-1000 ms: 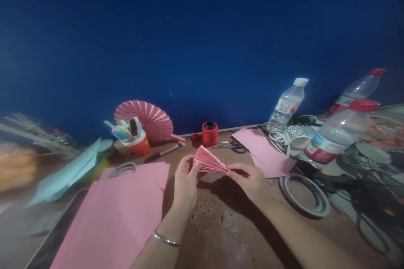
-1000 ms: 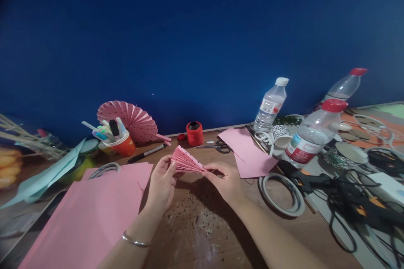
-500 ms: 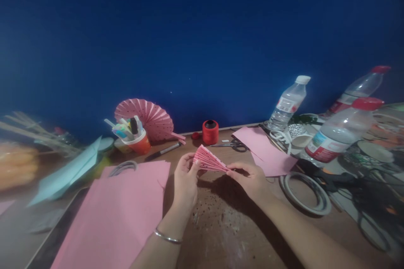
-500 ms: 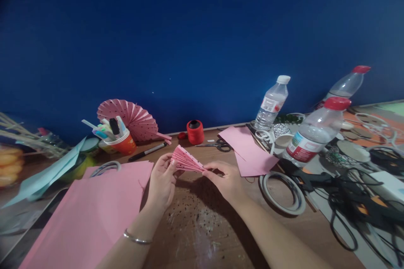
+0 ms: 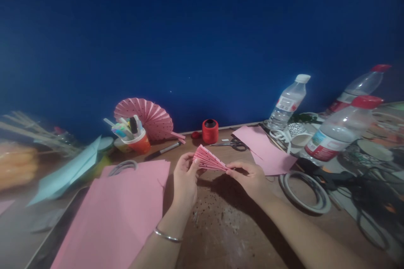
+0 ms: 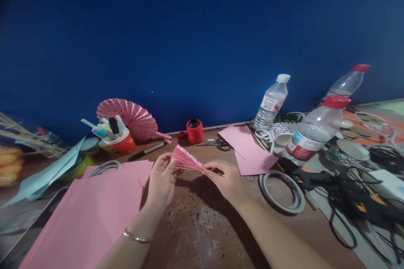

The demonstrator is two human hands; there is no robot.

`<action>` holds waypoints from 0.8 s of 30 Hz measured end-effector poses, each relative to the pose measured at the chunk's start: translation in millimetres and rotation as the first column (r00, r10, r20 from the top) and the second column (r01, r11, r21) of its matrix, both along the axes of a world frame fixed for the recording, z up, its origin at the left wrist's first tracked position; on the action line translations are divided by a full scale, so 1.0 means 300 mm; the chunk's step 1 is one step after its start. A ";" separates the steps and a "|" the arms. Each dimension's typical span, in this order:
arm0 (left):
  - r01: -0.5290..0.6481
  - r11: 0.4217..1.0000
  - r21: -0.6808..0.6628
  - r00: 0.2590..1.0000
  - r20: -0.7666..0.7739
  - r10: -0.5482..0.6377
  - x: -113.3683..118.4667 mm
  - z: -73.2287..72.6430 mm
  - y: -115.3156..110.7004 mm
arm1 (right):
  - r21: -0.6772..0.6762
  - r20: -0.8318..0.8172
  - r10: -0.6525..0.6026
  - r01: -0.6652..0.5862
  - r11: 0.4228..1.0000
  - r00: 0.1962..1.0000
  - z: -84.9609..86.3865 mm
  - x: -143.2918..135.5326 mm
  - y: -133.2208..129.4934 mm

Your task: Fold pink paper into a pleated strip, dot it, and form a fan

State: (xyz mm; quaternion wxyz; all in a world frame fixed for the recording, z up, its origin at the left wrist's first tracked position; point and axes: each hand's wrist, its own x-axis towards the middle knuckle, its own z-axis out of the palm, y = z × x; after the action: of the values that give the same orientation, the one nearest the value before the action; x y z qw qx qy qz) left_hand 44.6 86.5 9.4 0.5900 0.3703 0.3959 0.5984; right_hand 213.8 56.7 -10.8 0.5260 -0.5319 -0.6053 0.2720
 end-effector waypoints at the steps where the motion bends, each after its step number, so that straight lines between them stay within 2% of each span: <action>1: 0.000 1.000 -0.003 1.000 0.007 0.000 -0.001 -0.002 0.001 | 0.004 0.005 0.003 -0.003 1.000 1.000 -0.001 0.001 0.000; 10: -0.031 0.997 -0.066 0.994 0.102 0.038 -0.003 -0.014 0.011 | 0.085 0.101 0.097 -0.106 0.991 0.990 0.002 0.000 -0.006; 15: -0.013 0.994 -0.105 0.992 0.124 0.026 0.005 -0.014 0.007 | 0.263 0.153 0.053 -0.093 0.960 0.987 0.003 -0.004 -0.001; 24: 0.003 0.991 -0.135 0.989 0.146 0.017 0.016 -0.020 0.003 | 0.376 0.173 0.009 -0.075 0.924 0.985 0.005 -0.002 -0.001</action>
State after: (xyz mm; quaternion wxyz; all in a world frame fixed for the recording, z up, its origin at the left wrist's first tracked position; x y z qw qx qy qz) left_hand 49.3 87.5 3.2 0.6391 0.2833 0.3921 0.5980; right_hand 213.2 56.5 -9.3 0.5604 -0.4276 -0.7000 0.1146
